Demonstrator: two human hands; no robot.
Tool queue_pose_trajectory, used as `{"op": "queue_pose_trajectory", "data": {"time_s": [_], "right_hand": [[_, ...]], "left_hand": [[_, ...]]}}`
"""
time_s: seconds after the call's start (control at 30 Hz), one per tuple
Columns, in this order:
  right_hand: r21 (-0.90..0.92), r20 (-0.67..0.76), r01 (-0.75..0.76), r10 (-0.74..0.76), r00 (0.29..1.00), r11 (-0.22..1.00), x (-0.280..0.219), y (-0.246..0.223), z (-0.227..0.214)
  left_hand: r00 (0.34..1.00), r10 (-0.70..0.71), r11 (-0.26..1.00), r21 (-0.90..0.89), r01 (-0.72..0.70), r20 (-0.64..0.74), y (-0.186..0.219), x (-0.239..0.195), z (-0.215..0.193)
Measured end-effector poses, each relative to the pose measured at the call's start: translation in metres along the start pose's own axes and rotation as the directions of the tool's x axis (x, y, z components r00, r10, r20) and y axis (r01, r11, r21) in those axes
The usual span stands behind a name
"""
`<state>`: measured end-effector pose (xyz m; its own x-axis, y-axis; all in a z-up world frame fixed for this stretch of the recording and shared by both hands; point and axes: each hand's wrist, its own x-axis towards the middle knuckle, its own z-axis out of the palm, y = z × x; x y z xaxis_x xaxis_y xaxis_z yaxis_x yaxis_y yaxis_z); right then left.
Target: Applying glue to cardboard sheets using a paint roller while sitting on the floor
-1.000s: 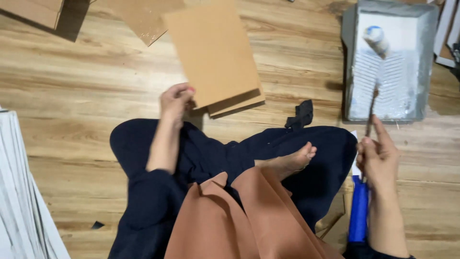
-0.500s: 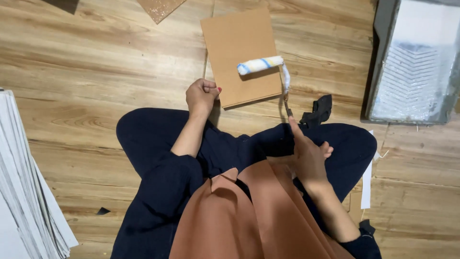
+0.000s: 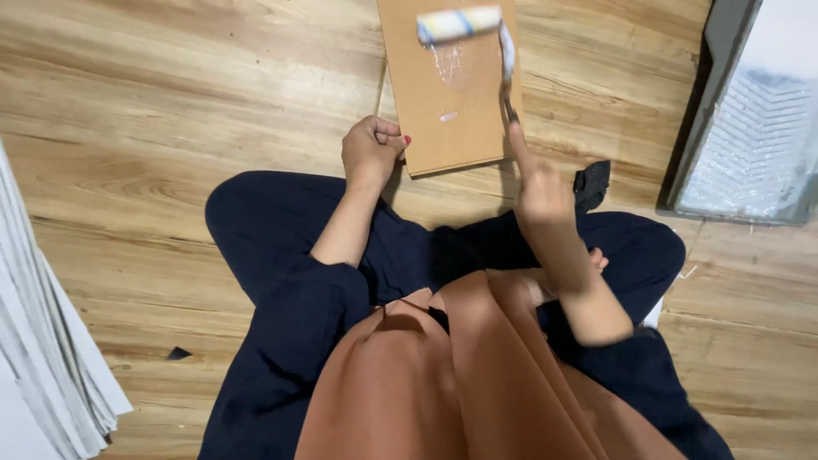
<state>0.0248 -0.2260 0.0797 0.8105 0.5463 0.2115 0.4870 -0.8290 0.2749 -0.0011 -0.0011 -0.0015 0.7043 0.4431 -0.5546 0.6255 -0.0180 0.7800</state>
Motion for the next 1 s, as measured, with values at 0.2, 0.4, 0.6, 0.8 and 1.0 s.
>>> {"op": "queue_pose_trajectory", "data": {"time_s": [0.2, 0.4, 0.6, 0.8, 1.0], "right_hand": [[0.08, 0.841, -0.262, 0.076, 0.536, 0.962, -0.079, 0.029, -0.076], [0.064, 0.396, 0.159, -0.171, 0.902, 0.985, -0.028, 0.021, -0.015], [0.351, 0.58, -0.093, -0.138, 0.803, 0.932, 0.057, -0.007, -0.006], [0.305, 0.542, -0.044, -0.135, 0.83, 0.951, -0.031, 0.006, -0.024], [-0.186, -0.206, 0.207, -0.244, 0.948, 0.96, 0.038, -0.033, -0.037]], "left_hand": [[0.999, -0.049, 0.998, -0.025, 0.049, 0.001, -0.002, 0.002, 0.003], [0.999, -0.035, 0.998, -0.056, 0.037, 0.034, -0.002, 0.002, 0.0], [0.998, -0.063, 0.983, -0.17, 0.067, 0.024, -0.001, -0.002, 0.002], [0.994, -0.112, 0.981, -0.158, 0.113, 0.012, 0.002, 0.0, 0.004], [0.995, -0.093, 0.976, -0.195, 0.097, 0.029, -0.005, 0.002, 0.005]]}}
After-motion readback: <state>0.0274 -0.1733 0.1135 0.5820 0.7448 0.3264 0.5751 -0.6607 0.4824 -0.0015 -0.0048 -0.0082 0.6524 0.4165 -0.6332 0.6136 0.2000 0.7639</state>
